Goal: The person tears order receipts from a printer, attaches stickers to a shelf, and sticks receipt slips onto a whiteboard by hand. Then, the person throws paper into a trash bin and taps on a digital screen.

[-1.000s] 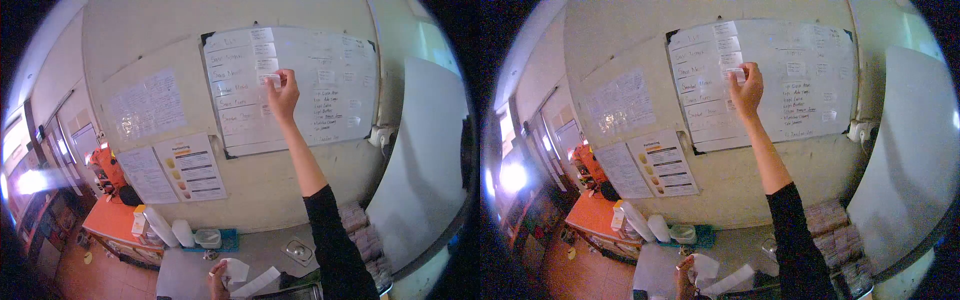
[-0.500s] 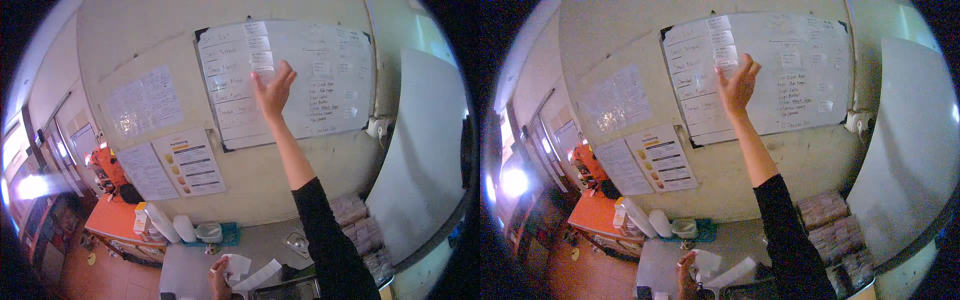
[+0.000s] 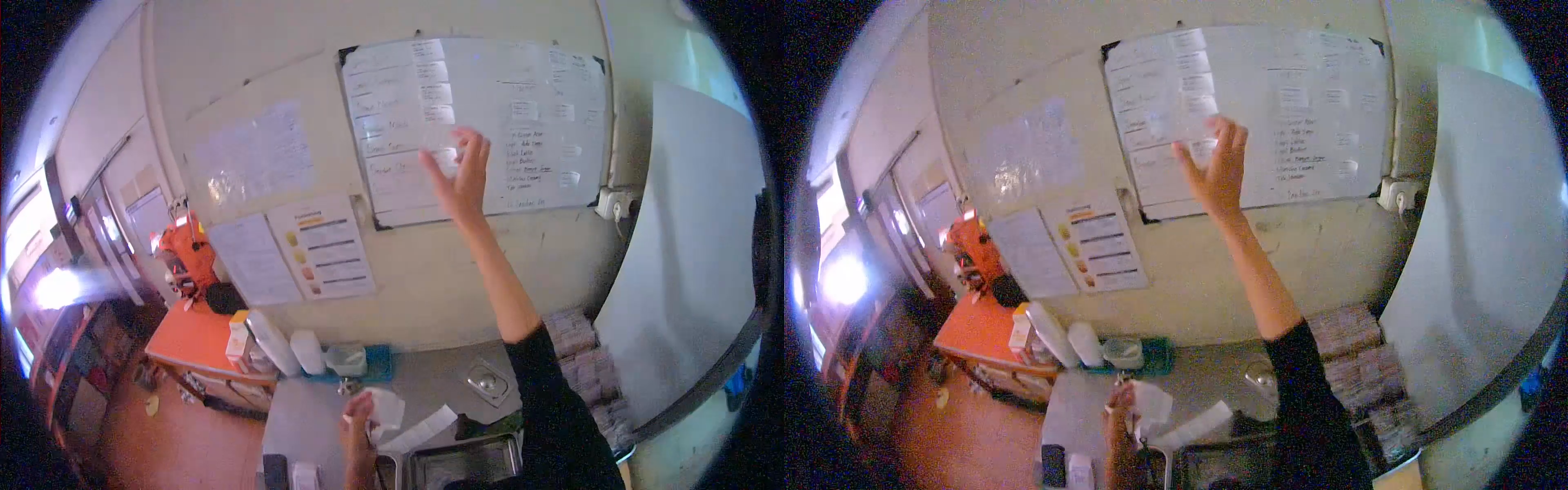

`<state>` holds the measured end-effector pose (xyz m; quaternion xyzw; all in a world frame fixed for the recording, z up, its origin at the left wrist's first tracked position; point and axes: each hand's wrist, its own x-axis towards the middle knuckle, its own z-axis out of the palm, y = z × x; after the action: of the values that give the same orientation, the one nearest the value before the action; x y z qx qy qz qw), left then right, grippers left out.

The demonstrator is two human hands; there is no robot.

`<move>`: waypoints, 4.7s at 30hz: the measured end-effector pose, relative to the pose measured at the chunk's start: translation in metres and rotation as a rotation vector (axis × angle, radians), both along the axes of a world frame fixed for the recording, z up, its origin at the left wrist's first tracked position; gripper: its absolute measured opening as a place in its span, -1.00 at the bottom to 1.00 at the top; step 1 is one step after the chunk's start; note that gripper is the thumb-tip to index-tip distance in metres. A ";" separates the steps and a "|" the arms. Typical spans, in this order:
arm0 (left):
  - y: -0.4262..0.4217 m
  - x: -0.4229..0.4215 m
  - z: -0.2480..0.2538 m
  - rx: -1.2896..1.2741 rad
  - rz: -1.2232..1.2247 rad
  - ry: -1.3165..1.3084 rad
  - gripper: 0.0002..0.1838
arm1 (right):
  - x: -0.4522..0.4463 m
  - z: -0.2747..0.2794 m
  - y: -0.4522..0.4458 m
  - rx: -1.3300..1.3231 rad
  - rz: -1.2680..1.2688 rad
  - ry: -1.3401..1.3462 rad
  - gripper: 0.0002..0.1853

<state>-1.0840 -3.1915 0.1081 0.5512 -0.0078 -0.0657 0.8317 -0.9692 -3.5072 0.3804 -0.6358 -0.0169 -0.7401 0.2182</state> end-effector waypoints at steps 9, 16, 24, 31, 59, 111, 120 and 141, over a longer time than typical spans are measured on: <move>-0.037 -0.032 0.073 0.191 -0.021 -0.372 -0.52 | -0.161 -0.143 0.099 0.009 1.038 1.164 -0.60; -0.069 -0.044 0.064 0.247 -0.021 -0.798 -0.35 | -0.194 -0.176 0.109 0.060 0.809 0.924 -0.58; -0.049 -0.042 0.083 0.130 -0.085 -0.440 -0.54 | -0.219 -0.177 0.102 0.123 0.775 0.921 -0.56; -0.050 -0.033 0.068 0.059 -0.110 -0.437 -0.82 | -0.224 -0.170 0.103 -0.076 0.680 0.983 -0.66; -0.068 -0.035 0.060 0.167 -0.123 -0.641 -0.62 | -0.223 -0.180 0.104 0.025 0.545 0.784 -0.70; -0.038 0.022 0.012 -0.004 0.044 -0.039 -0.69 | -0.089 -0.143 0.036 0.207 0.606 0.576 -0.74; -0.046 0.028 -0.020 0.168 0.086 -0.079 -0.77 | 0.044 -0.077 -0.044 0.069 0.170 -0.012 -0.72; -0.041 0.030 -0.028 0.189 0.123 -0.061 -0.80 | 0.073 -0.072 -0.054 0.038 -0.160 -0.016 -0.66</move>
<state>-1.0540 -3.2326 0.0804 0.6282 0.0069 0.0020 0.7780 -0.8965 -3.5615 0.3080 -0.6250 0.0462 -0.7604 0.1705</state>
